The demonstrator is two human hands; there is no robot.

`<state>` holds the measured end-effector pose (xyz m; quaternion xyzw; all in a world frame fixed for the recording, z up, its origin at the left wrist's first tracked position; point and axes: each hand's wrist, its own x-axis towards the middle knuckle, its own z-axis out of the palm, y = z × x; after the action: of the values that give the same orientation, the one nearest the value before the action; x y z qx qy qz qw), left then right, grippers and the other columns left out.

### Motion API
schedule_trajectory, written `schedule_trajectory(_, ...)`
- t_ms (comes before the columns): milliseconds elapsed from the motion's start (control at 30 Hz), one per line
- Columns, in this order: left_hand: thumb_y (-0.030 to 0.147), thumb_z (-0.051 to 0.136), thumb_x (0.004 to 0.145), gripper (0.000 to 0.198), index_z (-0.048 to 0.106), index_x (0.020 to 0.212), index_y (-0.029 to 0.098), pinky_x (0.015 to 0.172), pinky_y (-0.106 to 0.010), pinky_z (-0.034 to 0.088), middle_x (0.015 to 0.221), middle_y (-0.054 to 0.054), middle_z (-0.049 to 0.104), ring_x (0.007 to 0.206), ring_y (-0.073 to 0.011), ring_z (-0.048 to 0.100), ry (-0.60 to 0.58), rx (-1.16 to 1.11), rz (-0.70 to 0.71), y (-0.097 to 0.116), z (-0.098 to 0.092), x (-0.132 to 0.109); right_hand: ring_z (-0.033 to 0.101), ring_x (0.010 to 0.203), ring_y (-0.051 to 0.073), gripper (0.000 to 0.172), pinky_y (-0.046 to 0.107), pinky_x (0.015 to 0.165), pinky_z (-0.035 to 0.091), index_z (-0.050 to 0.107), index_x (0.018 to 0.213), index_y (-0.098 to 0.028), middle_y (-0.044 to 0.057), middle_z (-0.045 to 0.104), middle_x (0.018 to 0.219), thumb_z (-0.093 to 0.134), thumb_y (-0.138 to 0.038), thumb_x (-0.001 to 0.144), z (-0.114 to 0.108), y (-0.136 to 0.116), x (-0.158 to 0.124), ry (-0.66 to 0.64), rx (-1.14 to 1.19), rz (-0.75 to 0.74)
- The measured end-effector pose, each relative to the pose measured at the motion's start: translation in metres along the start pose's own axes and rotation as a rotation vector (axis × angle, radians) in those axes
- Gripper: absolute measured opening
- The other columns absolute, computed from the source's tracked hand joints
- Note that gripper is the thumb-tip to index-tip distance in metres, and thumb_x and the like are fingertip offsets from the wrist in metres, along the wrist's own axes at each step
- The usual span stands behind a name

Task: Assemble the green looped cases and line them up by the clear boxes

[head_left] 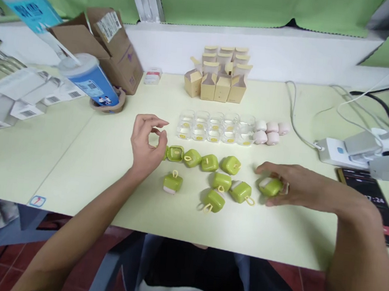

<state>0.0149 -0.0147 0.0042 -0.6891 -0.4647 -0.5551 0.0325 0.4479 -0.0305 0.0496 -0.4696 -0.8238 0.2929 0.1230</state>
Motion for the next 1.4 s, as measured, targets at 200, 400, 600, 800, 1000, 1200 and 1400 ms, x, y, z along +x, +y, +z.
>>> schedule_trajectory(200, 0.019, 0.071, 0.099, 0.009, 0.077, 0.102, 0.026, 0.074, -0.029, 0.06, 0.103, -0.004, 0.07, 0.099, -0.0177, 0.069, 0.043, -0.057, 0.157, 0.019, -0.01, 0.034, 0.077, 0.091, 0.027, 0.051, 0.045, 0.081, 0.067, 0.084, 0.134, -0.034, 0.006, 0.083, 0.121, 0.09, -0.057, 0.089, 0.001, -0.011, 0.012, 0.232, 0.225, -0.057)
schedule_trajectory(400, 0.048, 0.064, 0.113, 0.037, 0.067, 0.141, 0.024, 0.074, -0.027, 0.064, 0.13, -0.011, 0.073, 0.103, -0.0172, 0.075, -0.508, -0.167, 0.5, 0.09, 0.025, 0.057, 0.079, 0.084, 0.023, 0.057, 0.042, 0.071, 0.068, 0.071, 0.149, -0.04, 0.003, 0.081, 0.114, 0.087, -0.051, 0.096, 0.039, -0.046, 0.032, 0.441, 0.828, -0.183)
schedule_trajectory(600, 0.042, 0.057, 0.116, 0.034, 0.068, 0.133, 0.016, 0.062, -0.027, 0.056, 0.12, -0.012, 0.074, 0.077, -0.0129, 0.068, -0.455, 0.012, 0.622, 0.121, 0.07, 0.058, 0.067, 0.071, 0.018, 0.044, 0.037, 0.068, 0.063, 0.076, 0.136, -0.034, 0.0, 0.073, 0.092, 0.078, -0.062, 0.101, 0.061, -0.053, 0.039, 0.614, 0.784, -0.149)
schedule_trajectory(800, 0.032, 0.058, 0.116, 0.025, 0.071, 0.125, 0.012, 0.065, -0.028, 0.057, 0.117, -0.011, 0.077, 0.091, -0.0163, 0.076, -0.466, 0.149, 0.666, 0.119, 0.08, 0.042, 0.069, 0.072, 0.017, 0.041, 0.03, 0.061, 0.058, 0.08, 0.125, -0.025, 0.003, 0.08, 0.095, 0.071, -0.059, 0.106, 0.069, -0.069, 0.036, 0.742, 0.494, -0.074)
schedule_trajectory(1000, 0.029, 0.063, 0.114, 0.019, 0.071, 0.121, 0.014, 0.071, -0.027, 0.059, 0.106, -0.005, 0.078, 0.088, -0.0136, 0.076, -0.391, 0.075, 0.615, 0.108, 0.087, 0.035, 0.08, 0.086, 0.023, 0.048, 0.039, 0.079, 0.065, 0.076, 0.142, -0.021, 0.011, 0.086, 0.113, 0.049, -0.052, 0.118, 0.078, -0.072, 0.034, 0.765, 0.21, -0.015)
schedule_trajectory(1200, 0.019, 0.055, 0.116, 0.017, 0.069, 0.121, 0.011, 0.07, -0.025, 0.058, 0.107, -0.006, 0.077, 0.087, -0.0116, 0.075, -0.444, 0.023, 0.675, 0.11, 0.09, 0.036, 0.083, 0.095, 0.028, 0.058, 0.044, 0.087, 0.066, 0.075, 0.145, -0.012, 0.016, 0.084, 0.107, 0.038, -0.049, 0.121, 0.081, -0.07, 0.035, 0.789, 0.098, 0.009)
schedule_trajectory(1400, 0.019, 0.051, 0.116, 0.019, 0.068, 0.122, 0.012, 0.071, -0.026, 0.06, 0.111, -0.008, 0.077, 0.089, -0.013, 0.076, -0.425, 0.02, 0.682, 0.112, 0.095, 0.034, 0.083, 0.099, 0.028, 0.055, 0.045, 0.087, 0.066, 0.073, 0.15, -0.019, 0.015, 0.085, 0.12, 0.039, -0.05, 0.12, 0.08, -0.067, 0.031, 0.786, 0.144, 0.033)
